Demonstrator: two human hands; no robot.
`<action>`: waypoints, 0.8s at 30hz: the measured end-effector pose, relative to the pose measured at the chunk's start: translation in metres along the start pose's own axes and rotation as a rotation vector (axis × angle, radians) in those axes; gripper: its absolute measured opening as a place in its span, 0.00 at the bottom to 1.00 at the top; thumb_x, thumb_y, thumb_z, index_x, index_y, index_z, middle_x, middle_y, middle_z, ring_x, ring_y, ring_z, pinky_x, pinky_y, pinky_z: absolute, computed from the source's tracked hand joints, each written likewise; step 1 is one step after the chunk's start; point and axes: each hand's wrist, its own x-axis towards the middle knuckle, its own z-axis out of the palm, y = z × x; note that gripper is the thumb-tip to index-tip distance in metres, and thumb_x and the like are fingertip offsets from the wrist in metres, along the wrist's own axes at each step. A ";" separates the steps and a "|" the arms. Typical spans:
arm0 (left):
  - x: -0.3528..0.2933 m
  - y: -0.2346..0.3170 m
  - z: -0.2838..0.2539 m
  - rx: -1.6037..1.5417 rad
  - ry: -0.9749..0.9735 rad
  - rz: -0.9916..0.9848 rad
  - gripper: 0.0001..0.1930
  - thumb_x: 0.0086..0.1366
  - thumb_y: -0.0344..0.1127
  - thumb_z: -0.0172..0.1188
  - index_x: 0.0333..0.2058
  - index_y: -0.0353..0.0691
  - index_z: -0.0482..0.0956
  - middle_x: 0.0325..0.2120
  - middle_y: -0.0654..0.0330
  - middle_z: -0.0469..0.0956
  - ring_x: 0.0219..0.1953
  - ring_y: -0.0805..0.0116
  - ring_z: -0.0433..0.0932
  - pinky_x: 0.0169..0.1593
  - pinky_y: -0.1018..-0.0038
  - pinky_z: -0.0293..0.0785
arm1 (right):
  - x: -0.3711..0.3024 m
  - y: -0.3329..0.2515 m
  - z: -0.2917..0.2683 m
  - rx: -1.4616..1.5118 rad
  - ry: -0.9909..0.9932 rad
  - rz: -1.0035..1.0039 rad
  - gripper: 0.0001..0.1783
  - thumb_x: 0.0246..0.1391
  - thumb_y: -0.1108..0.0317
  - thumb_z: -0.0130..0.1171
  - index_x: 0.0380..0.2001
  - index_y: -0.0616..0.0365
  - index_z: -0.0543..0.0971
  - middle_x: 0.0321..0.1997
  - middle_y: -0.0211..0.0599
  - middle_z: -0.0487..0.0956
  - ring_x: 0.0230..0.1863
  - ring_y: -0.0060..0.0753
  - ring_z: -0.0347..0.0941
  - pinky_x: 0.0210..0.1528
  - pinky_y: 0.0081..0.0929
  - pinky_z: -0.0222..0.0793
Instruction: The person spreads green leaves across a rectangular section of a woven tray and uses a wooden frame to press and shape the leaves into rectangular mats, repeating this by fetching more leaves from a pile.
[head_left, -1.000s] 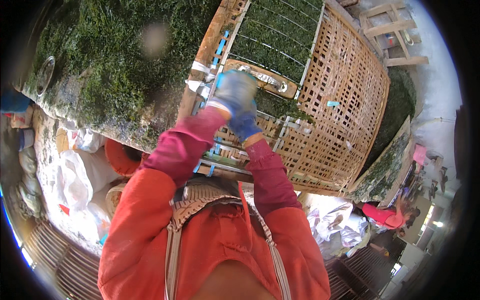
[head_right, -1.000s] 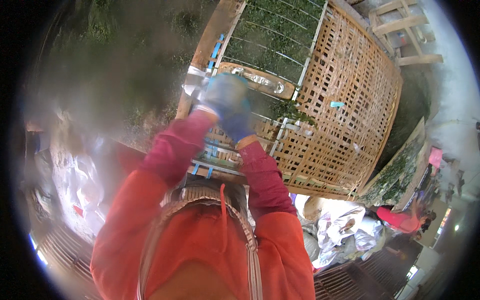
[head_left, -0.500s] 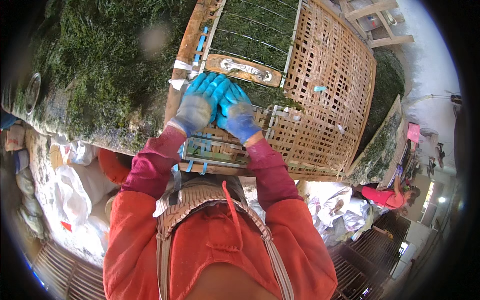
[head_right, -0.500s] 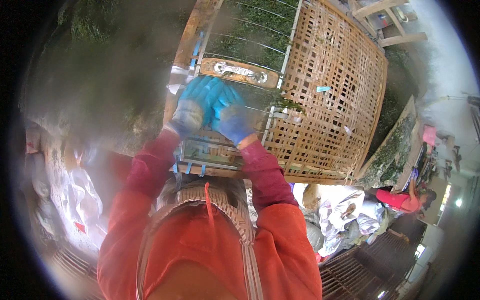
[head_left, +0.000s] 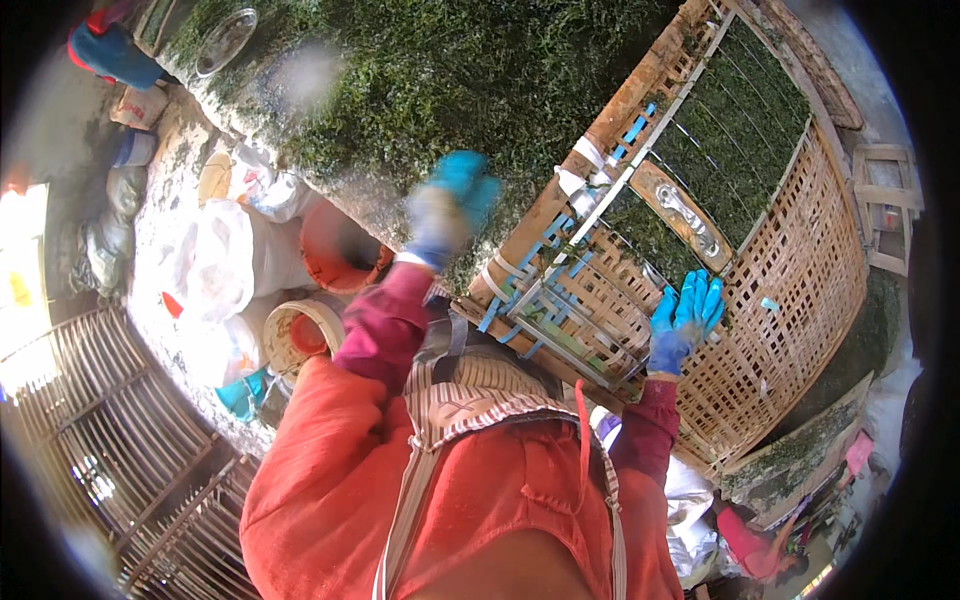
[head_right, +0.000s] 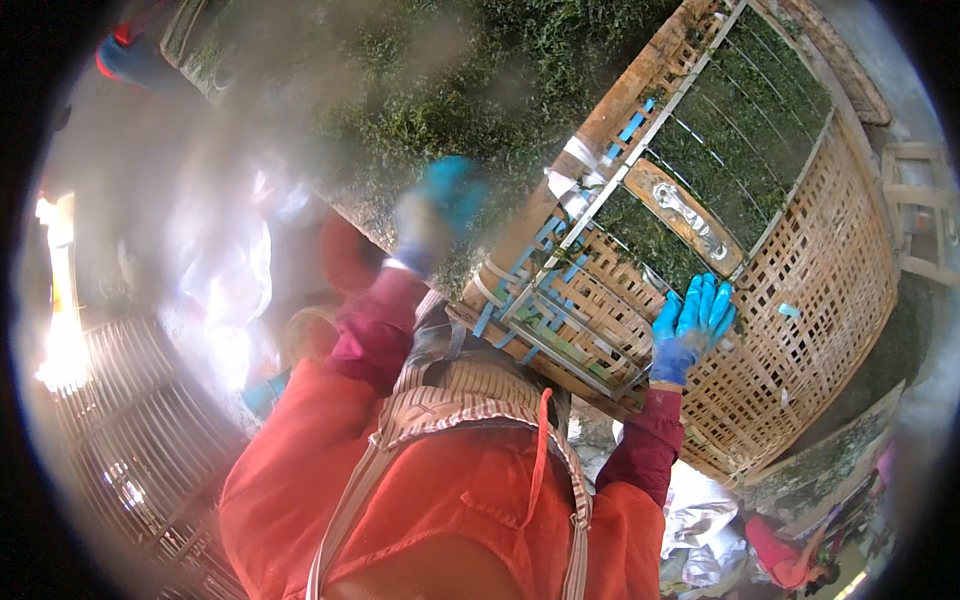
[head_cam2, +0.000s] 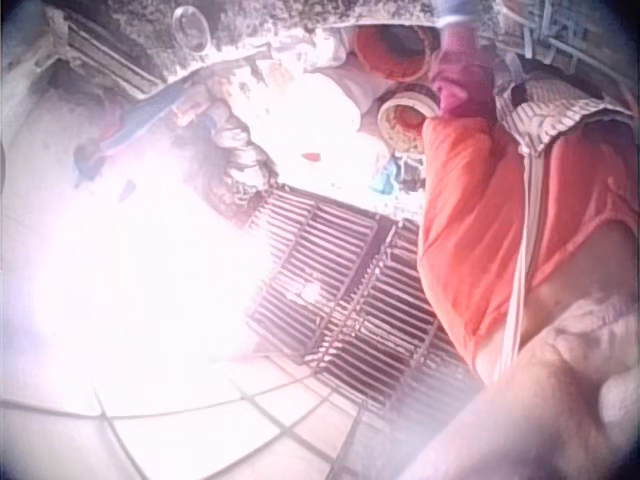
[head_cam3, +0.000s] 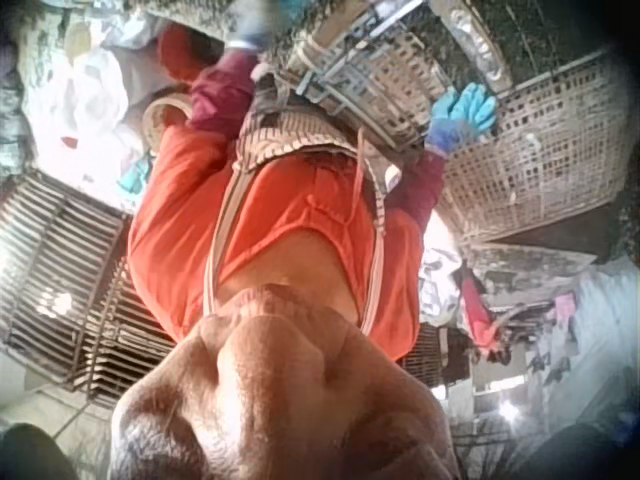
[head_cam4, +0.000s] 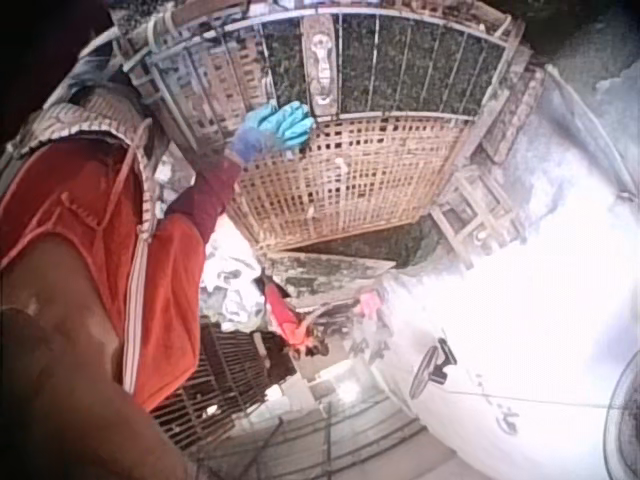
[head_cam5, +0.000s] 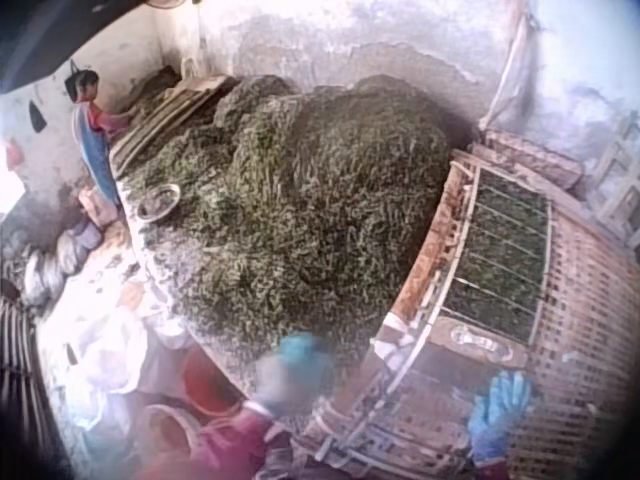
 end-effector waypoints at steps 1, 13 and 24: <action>-0.005 -0.039 -0.021 0.119 0.155 -0.042 0.17 0.66 0.36 0.68 0.51 0.38 0.82 0.44 0.56 0.85 0.38 0.59 0.85 0.42 0.71 0.83 | 0.002 -0.001 0.000 0.002 0.004 -0.007 0.24 0.61 0.58 0.65 0.58 0.56 0.82 0.68 0.36 0.77 0.76 0.49 0.62 0.78 0.59 0.51; 0.017 0.042 -0.035 -0.770 -0.056 -0.162 0.12 0.63 0.25 0.68 0.45 0.30 0.85 0.35 0.57 0.86 0.32 0.69 0.84 0.36 0.74 0.80 | 0.004 0.003 -0.010 0.320 0.158 0.039 0.24 0.57 0.71 0.67 0.58 0.61 0.81 0.65 0.47 0.78 0.72 0.58 0.66 0.73 0.51 0.62; -0.016 0.172 0.169 -0.821 -0.768 -0.083 0.25 0.69 0.24 0.66 0.63 0.32 0.75 0.54 0.53 0.83 0.46 0.68 0.84 0.53 0.70 0.83 | -0.002 0.013 -0.008 0.467 0.403 0.312 0.31 0.57 0.66 0.64 0.64 0.62 0.74 0.68 0.54 0.71 0.71 0.64 0.64 0.71 0.55 0.64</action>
